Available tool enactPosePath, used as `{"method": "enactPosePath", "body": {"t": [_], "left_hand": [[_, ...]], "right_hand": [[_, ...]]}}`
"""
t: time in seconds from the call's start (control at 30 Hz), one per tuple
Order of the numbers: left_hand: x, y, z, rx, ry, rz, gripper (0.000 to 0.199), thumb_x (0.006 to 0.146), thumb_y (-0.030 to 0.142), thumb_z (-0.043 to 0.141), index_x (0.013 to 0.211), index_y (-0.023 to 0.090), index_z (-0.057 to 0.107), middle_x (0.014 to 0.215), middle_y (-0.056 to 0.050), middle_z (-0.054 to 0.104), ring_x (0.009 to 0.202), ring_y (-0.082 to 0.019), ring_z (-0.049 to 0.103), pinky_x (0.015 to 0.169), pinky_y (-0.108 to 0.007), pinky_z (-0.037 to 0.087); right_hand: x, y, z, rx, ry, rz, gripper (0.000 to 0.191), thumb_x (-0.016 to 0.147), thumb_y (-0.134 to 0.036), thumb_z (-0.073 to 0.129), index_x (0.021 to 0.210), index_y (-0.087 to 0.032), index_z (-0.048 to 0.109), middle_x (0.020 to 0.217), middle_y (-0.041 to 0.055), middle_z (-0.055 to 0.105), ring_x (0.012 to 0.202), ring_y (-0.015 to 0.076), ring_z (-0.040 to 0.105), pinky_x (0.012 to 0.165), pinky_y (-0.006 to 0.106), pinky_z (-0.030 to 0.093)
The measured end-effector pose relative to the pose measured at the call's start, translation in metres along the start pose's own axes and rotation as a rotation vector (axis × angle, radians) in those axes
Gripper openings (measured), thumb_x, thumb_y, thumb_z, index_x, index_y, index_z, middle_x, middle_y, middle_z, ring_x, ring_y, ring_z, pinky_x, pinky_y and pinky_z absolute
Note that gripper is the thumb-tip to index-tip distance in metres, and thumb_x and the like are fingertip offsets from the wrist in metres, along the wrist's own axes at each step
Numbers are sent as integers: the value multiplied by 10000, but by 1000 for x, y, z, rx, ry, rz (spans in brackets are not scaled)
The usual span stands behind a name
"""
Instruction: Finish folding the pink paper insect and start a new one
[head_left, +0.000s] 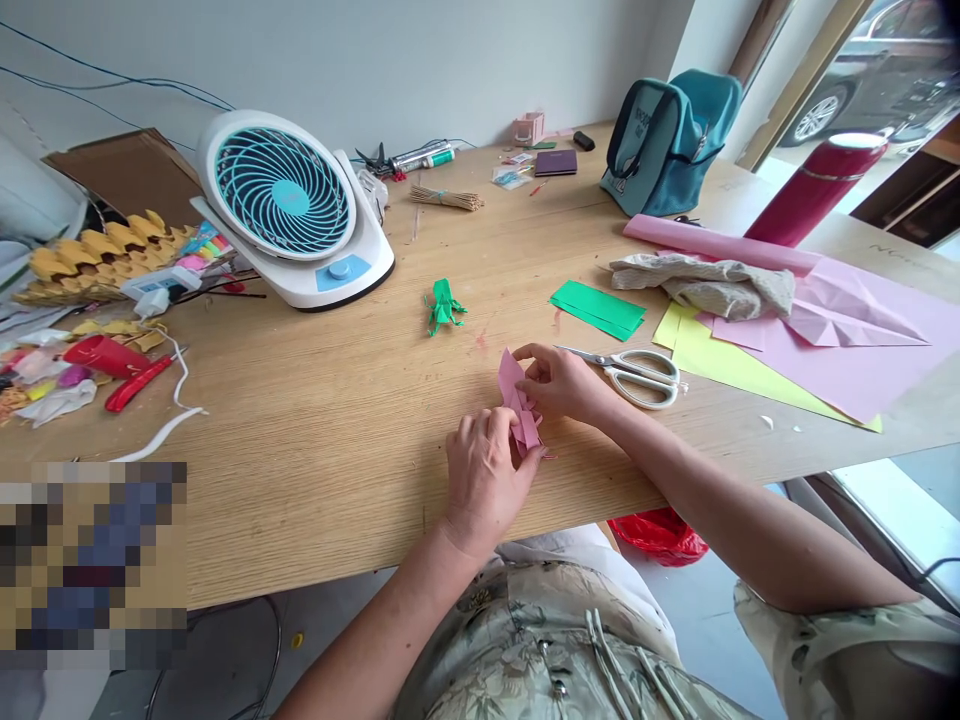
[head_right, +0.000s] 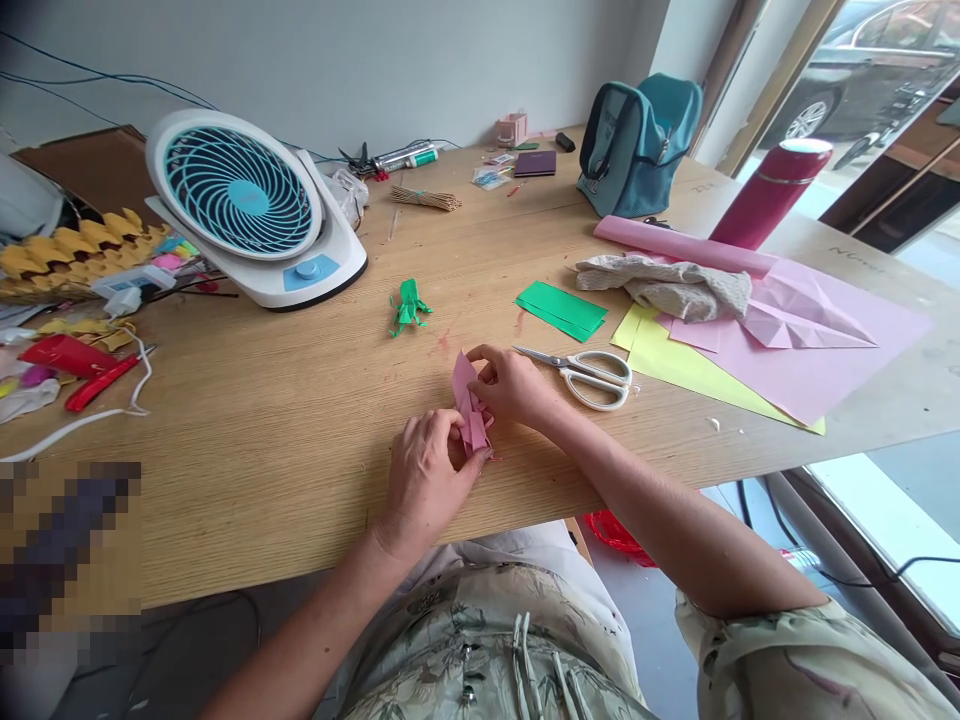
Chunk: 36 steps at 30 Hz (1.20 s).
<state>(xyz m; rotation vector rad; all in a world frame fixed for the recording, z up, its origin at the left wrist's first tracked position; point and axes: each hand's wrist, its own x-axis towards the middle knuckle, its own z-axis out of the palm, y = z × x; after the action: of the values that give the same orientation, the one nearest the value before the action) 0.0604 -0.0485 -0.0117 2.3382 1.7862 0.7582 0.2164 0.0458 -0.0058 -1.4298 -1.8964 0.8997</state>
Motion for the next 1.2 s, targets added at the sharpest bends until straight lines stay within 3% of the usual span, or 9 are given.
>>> {"method": "enactPosePath", "body": {"t": [0.6, 1.2], "left_hand": [[-1, -5, -1, -187, -23, 34, 274, 794, 214, 783, 859, 223, 517, 872, 4, 639, 820, -182, 598, 743, -301, 419], [0, -4, 4, -284, 17, -7, 224, 855, 109, 642, 814, 225, 454, 857, 4, 589, 828, -173, 591, 756, -288, 447]], "right_hand": [[-1, -3, -13, -33, -91, -43, 261, 806, -134, 579, 1060, -164, 631, 630, -56, 613, 553, 88, 523, 533, 187, 355], [-4, 1, -8, -11, -61, -41, 175, 779, -177, 576, 949, -177, 618, 629, -52, 611, 552, 91, 534, 498, 185, 332]]}}
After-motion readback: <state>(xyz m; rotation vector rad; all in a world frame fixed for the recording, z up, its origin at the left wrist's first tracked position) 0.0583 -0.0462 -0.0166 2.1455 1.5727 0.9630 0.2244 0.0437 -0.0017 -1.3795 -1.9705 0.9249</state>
